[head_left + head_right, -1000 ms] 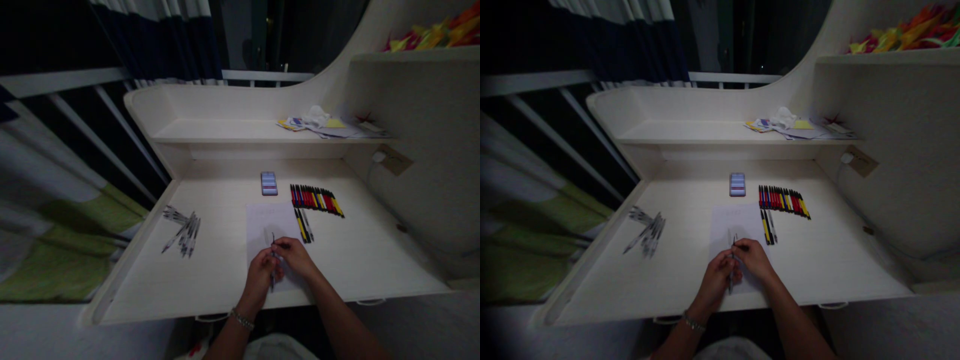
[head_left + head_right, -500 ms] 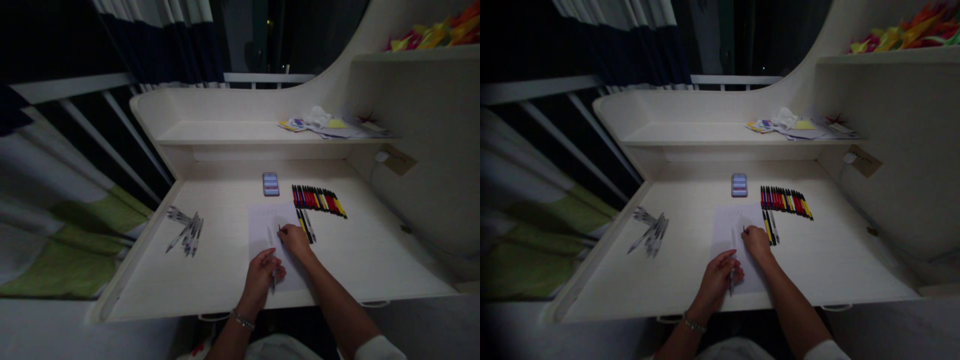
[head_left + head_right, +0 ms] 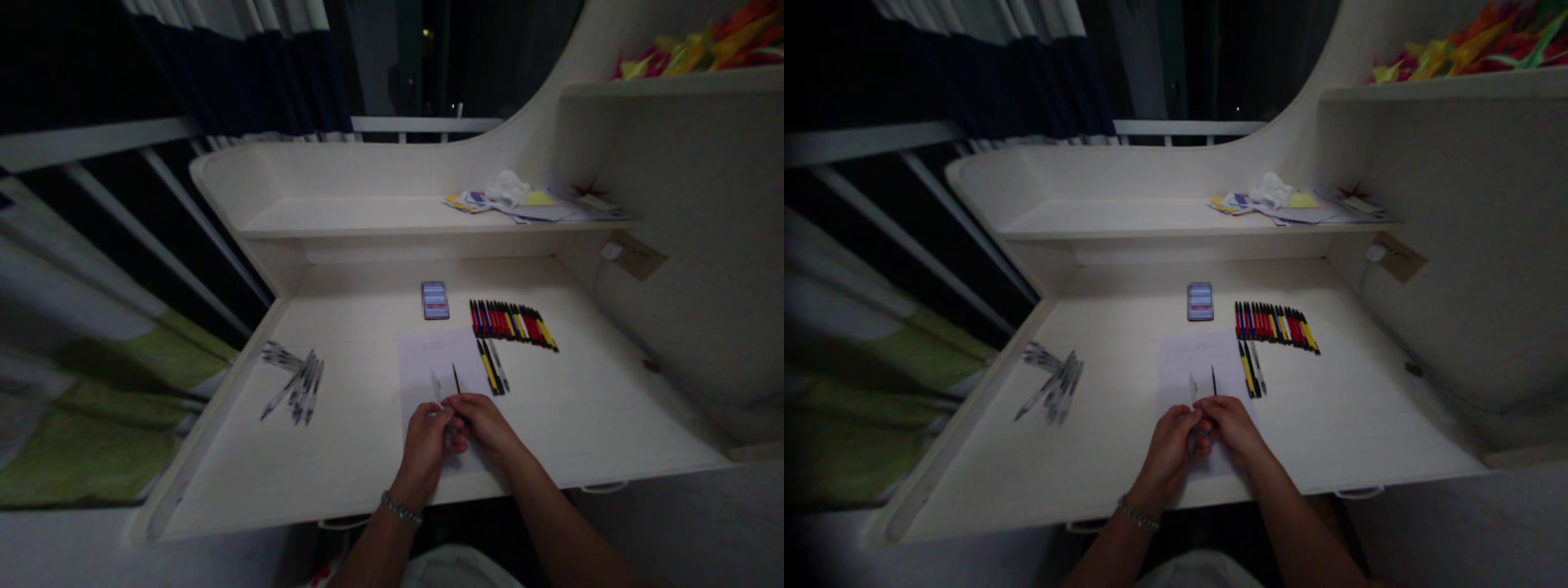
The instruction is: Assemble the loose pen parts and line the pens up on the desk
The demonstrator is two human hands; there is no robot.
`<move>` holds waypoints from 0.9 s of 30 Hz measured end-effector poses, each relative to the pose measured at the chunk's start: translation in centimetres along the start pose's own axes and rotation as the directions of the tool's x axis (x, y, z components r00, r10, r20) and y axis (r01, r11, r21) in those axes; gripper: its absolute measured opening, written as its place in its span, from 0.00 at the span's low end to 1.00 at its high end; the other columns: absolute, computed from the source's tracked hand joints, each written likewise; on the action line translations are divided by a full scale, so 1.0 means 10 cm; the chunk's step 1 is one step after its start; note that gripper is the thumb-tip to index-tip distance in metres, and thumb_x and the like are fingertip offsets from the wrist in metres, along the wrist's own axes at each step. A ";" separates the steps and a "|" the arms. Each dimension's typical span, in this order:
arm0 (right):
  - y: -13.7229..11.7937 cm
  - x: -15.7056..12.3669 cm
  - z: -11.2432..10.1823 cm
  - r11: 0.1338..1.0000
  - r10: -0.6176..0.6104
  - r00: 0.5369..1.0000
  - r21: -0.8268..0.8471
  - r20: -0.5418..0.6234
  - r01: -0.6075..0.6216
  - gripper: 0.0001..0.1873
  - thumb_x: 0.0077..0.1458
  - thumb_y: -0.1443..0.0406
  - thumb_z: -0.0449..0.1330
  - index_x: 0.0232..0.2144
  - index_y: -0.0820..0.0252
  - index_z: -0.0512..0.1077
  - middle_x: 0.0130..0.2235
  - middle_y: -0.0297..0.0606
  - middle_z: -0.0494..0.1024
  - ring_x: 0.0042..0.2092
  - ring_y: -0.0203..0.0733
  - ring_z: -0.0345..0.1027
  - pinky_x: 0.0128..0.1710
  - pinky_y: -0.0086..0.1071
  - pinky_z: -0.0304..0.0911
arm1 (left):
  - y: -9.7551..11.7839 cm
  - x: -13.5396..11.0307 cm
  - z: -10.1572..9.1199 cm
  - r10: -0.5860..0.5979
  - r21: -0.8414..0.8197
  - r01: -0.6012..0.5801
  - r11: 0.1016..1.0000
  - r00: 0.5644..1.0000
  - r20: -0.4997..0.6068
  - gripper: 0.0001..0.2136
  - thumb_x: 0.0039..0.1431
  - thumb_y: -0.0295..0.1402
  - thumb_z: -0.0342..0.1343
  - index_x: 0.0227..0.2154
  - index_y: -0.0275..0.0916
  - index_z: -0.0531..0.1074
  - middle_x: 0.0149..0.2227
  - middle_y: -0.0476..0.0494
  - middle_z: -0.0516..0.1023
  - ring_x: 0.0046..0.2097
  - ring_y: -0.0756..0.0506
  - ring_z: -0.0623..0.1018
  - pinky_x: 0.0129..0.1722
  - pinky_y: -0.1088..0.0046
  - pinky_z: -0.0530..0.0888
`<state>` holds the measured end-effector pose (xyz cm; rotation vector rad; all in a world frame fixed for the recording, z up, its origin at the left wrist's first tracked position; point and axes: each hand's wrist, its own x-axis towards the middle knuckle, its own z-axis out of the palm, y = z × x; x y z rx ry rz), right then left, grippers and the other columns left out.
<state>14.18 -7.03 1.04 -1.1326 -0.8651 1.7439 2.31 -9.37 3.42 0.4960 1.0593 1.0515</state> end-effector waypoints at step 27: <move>-0.31 0.30 -0.36 0.693 -0.353 0.921 -0.708 -0.166 0.138 0.15 0.54 0.57 0.57 0.31 0.62 0.77 0.30 0.38 0.79 0.32 0.41 0.71 0.34 0.31 0.62 | -0.08 0.02 -0.08 -0.002 0.097 -0.008 0.995 0.994 0.106 0.19 0.47 0.40 0.66 0.41 0.37 0.72 0.32 0.43 0.79 0.23 0.49 0.77 0.23 0.73 0.74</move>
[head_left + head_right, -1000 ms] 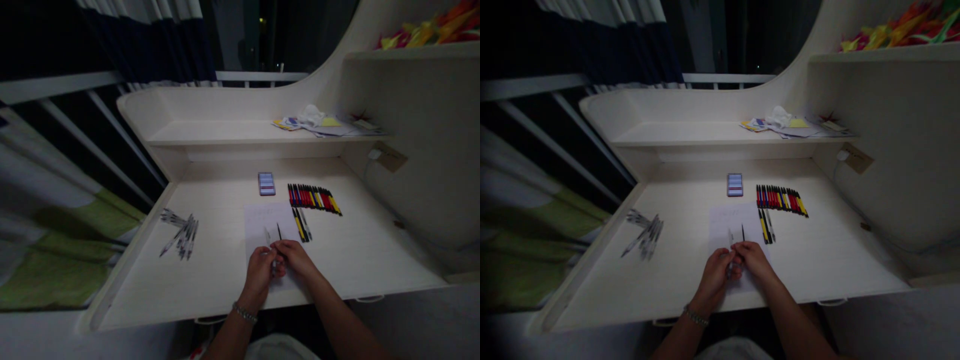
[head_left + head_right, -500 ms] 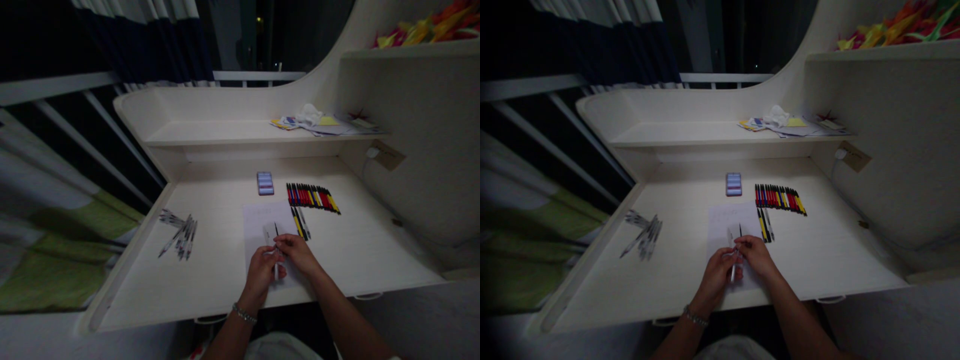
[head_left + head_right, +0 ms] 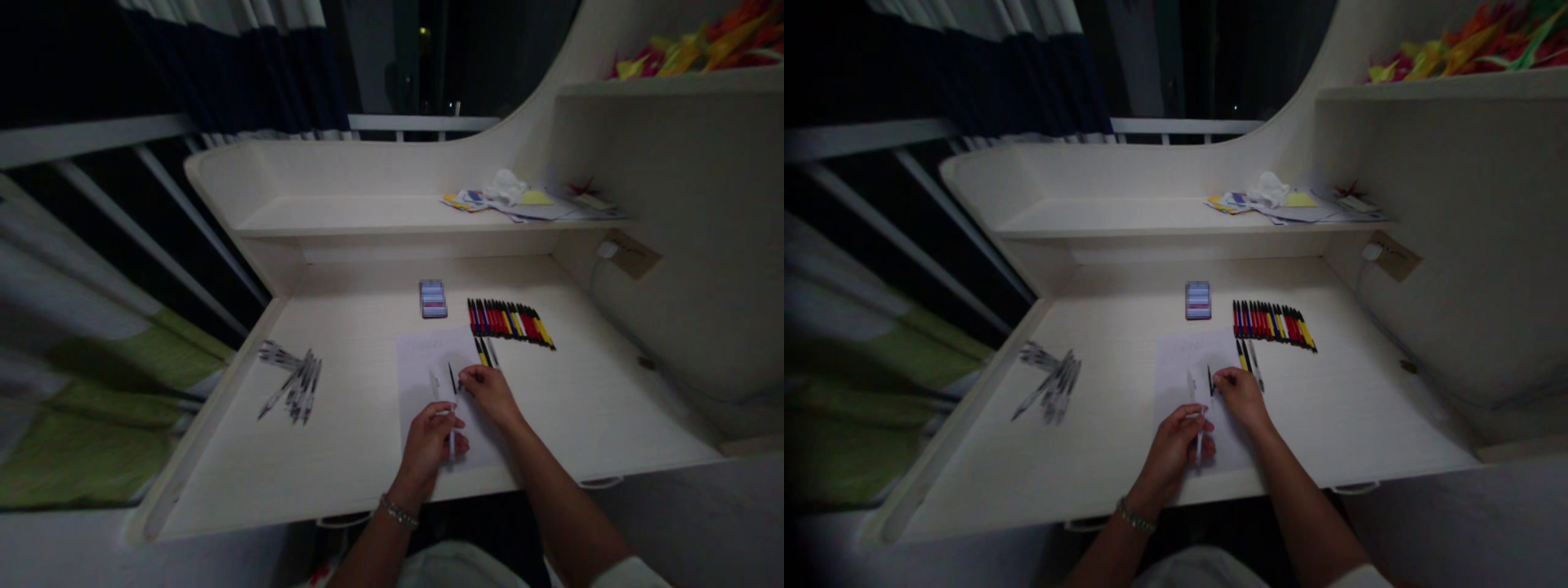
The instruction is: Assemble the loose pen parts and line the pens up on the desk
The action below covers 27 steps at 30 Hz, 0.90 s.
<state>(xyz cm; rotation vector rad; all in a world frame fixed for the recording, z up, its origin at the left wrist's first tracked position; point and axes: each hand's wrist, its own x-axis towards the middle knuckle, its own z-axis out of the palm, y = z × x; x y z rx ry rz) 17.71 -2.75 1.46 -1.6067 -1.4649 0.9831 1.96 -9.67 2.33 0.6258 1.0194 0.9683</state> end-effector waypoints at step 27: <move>-0.19 -0.47 0.06 0.999 0.044 0.990 -0.004 0.133 -0.044 0.12 0.52 0.61 0.57 0.27 0.60 0.80 0.29 0.40 0.81 0.34 0.44 0.74 0.36 0.32 0.64 | -0.08 0.01 0.00 0.264 0.444 -0.255 0.859 0.964 0.042 0.11 0.57 0.39 0.55 0.38 0.38 0.74 0.27 0.46 0.79 0.24 0.48 0.77 0.24 0.75 0.72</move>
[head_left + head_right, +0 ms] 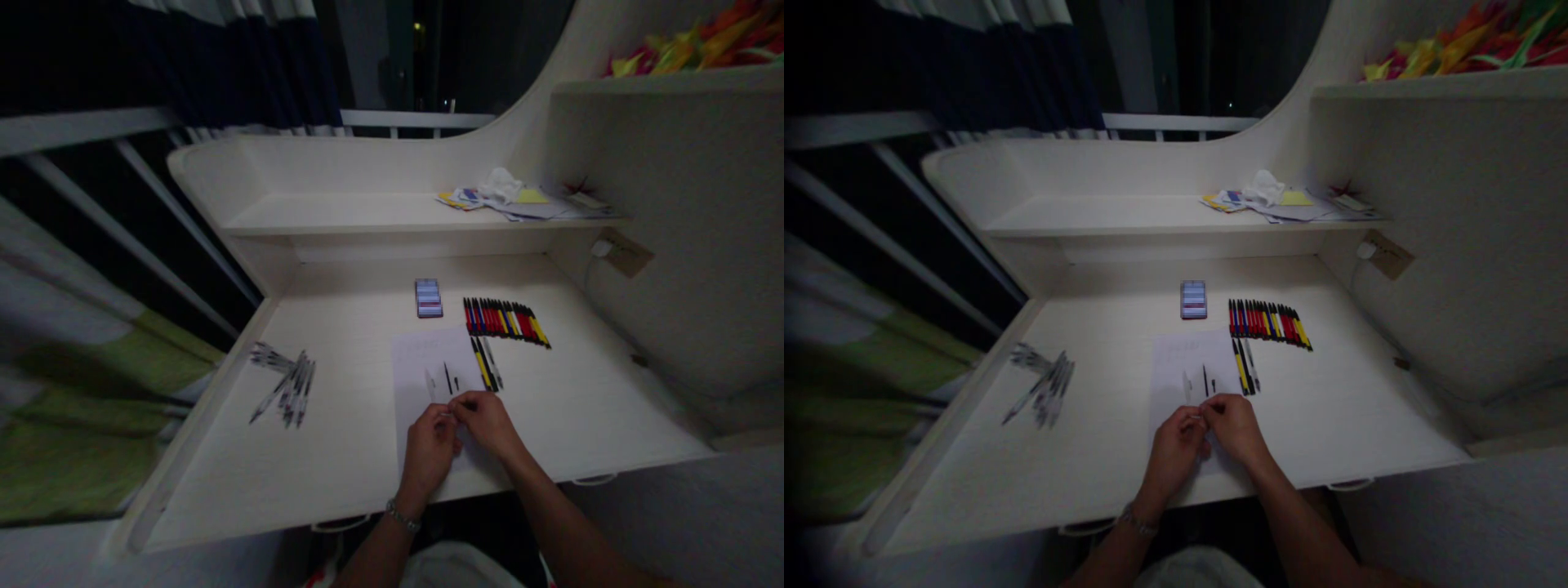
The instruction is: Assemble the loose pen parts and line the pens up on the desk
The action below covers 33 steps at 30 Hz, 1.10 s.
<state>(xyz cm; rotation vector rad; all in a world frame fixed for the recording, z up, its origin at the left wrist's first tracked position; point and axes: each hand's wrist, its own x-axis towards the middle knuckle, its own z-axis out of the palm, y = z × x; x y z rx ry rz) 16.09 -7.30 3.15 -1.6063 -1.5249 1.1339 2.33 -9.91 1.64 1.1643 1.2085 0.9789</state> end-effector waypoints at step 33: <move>0.09 -0.31 -0.01 0.982 -0.133 0.991 0.135 0.021 0.129 0.08 0.53 0.60 0.60 0.32 0.59 0.74 0.33 0.35 0.79 0.35 0.39 0.72 0.38 0.31 0.65 | 0.05 0.13 -0.02 -0.051 -0.279 0.007 0.960 0.987 -0.150 0.20 0.50 0.42 0.65 0.43 0.36 0.74 0.34 0.39 0.82 0.34 0.46 0.79 0.35 0.72 0.73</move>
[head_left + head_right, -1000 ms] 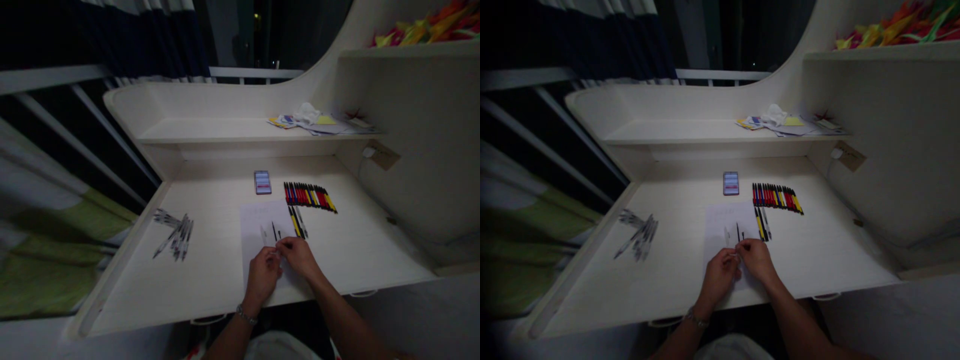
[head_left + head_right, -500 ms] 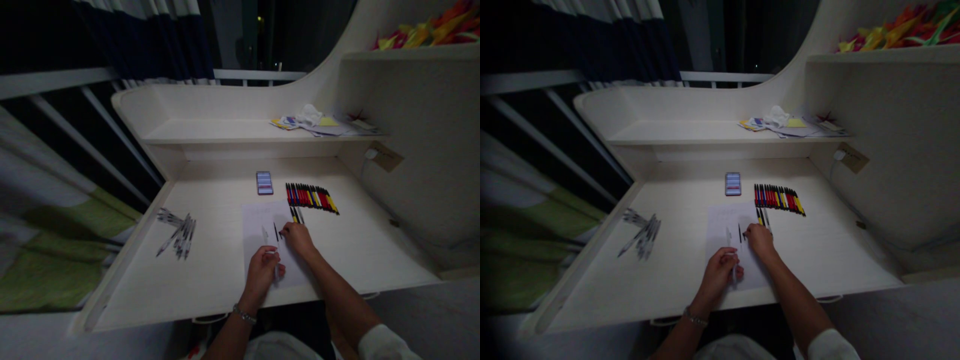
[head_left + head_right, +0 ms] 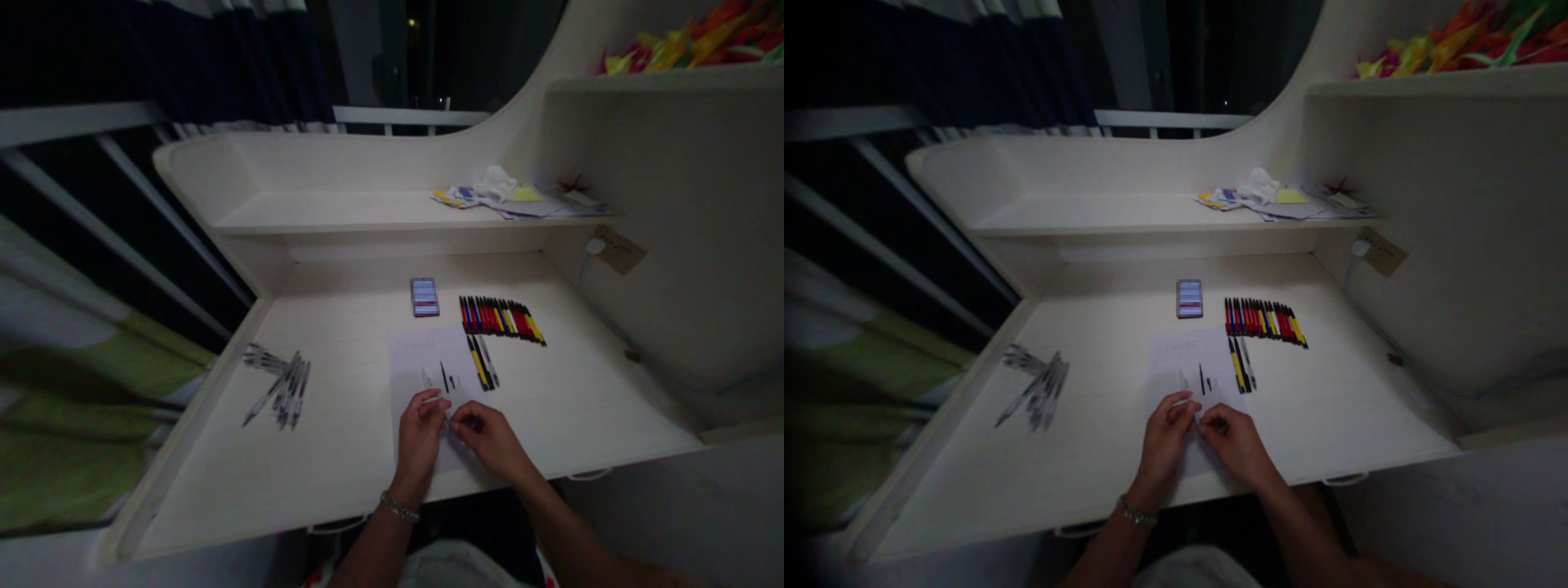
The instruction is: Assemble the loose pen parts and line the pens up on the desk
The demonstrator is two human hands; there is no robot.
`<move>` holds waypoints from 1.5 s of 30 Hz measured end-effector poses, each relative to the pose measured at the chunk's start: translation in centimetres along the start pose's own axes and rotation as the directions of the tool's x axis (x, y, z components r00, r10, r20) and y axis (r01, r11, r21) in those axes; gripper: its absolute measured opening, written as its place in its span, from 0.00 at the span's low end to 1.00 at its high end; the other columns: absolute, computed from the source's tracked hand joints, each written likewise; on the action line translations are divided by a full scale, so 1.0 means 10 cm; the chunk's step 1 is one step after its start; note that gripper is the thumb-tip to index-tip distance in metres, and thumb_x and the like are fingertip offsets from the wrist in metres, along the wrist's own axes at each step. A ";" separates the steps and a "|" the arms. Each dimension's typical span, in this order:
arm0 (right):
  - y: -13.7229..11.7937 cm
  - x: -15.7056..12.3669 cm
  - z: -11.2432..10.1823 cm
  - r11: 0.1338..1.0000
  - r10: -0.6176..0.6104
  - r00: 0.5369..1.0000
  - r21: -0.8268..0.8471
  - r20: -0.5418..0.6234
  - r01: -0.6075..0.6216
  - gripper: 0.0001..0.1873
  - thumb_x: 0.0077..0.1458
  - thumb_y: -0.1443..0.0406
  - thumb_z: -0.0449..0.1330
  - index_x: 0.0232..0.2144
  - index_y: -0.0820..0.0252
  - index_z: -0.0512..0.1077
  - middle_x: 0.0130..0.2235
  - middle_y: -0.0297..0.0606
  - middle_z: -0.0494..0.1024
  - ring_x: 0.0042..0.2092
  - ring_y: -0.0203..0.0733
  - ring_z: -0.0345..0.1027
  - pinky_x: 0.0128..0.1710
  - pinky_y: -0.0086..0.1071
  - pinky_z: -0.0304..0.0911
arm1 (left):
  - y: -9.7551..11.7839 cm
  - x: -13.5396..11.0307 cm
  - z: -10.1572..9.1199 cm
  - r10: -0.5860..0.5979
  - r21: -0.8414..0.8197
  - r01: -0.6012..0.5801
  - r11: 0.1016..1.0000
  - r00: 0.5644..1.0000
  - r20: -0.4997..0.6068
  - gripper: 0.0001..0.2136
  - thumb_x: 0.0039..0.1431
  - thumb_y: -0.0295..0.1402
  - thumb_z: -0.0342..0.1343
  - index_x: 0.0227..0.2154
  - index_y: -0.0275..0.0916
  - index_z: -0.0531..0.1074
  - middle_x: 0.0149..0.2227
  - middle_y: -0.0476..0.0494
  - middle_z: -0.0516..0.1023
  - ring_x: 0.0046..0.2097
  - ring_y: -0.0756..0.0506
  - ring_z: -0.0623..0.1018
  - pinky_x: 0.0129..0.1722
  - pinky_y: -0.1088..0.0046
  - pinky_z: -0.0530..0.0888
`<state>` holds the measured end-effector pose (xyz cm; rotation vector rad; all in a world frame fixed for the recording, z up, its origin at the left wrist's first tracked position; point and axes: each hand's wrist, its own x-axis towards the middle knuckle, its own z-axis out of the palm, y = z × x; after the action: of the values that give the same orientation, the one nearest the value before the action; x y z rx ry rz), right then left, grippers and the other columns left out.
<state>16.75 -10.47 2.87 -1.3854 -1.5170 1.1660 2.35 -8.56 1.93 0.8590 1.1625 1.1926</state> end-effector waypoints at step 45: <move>0.26 0.10 -0.01 0.866 -0.105 0.990 -0.499 -0.099 0.042 0.11 0.61 0.64 0.53 0.35 0.58 0.75 0.37 0.41 0.79 0.40 0.44 0.72 0.43 0.34 0.64 | -0.14 -0.04 -0.36 0.294 0.550 -0.339 0.763 0.940 0.172 0.06 0.57 0.36 0.57 0.32 0.43 0.78 0.33 0.43 0.80 0.36 0.41 0.77 0.41 0.65 0.71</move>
<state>17.52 -9.46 0.35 -1.6766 -1.8412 0.6431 -0.79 -9.46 -0.12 1.6049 1.3759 1.0668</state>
